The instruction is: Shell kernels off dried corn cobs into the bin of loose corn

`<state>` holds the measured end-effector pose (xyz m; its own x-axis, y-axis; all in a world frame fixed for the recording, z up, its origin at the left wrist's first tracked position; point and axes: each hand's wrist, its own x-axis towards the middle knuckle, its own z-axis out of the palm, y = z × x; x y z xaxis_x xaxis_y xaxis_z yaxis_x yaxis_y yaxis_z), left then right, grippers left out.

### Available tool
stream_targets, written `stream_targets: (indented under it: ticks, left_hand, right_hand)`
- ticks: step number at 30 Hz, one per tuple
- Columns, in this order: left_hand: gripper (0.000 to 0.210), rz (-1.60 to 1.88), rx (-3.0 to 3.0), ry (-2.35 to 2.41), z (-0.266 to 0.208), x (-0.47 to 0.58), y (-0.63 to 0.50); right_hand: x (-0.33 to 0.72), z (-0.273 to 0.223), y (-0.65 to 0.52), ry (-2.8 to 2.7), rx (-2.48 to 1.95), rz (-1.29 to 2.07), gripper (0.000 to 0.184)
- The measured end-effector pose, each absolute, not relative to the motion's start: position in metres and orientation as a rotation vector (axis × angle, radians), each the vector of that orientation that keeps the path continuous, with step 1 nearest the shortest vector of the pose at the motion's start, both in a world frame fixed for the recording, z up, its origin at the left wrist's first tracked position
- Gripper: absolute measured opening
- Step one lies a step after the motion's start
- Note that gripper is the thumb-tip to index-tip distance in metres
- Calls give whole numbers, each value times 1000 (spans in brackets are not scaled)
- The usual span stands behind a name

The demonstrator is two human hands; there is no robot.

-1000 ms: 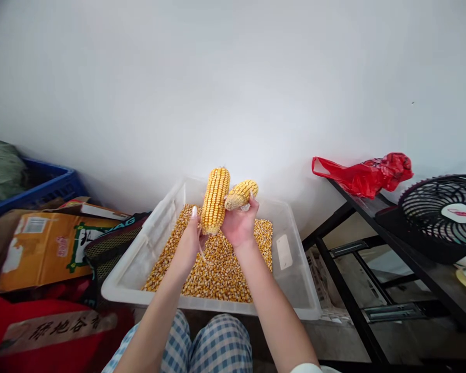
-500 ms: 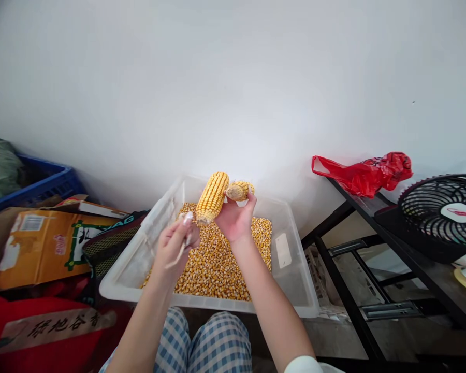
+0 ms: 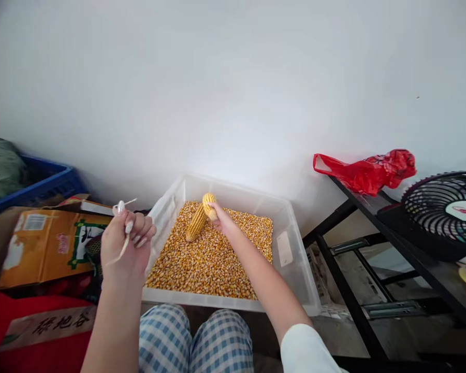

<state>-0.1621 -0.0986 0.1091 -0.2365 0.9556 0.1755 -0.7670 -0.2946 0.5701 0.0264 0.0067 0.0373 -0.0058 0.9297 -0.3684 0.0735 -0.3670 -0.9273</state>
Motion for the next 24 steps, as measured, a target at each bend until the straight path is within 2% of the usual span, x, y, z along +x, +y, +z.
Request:
stream_targets:
  ticks: [5,9,14,19,24]
  left_hand:
    - [36,1739,548,533,101,-162,-92]
    - [36,1659,551,659,94,-156,-88]
    - [31,1625,674,814,92,-135,-90]
    - [44,1554,994,894,95,-108,-102]
    - [27,1694,1186,990,100,-96,-115]
  right_hand:
    - [34,40,-26,-967,-1374,1787,36]
    - [28,73,-57,-1105,-1180,1683,35]
    - [19,104,-95,-1278,-1256,1142,41]
    - [17,99,-125,-1636,-1461,458,36]
    - [22,93,-139,-1902,-1506,-29,23]
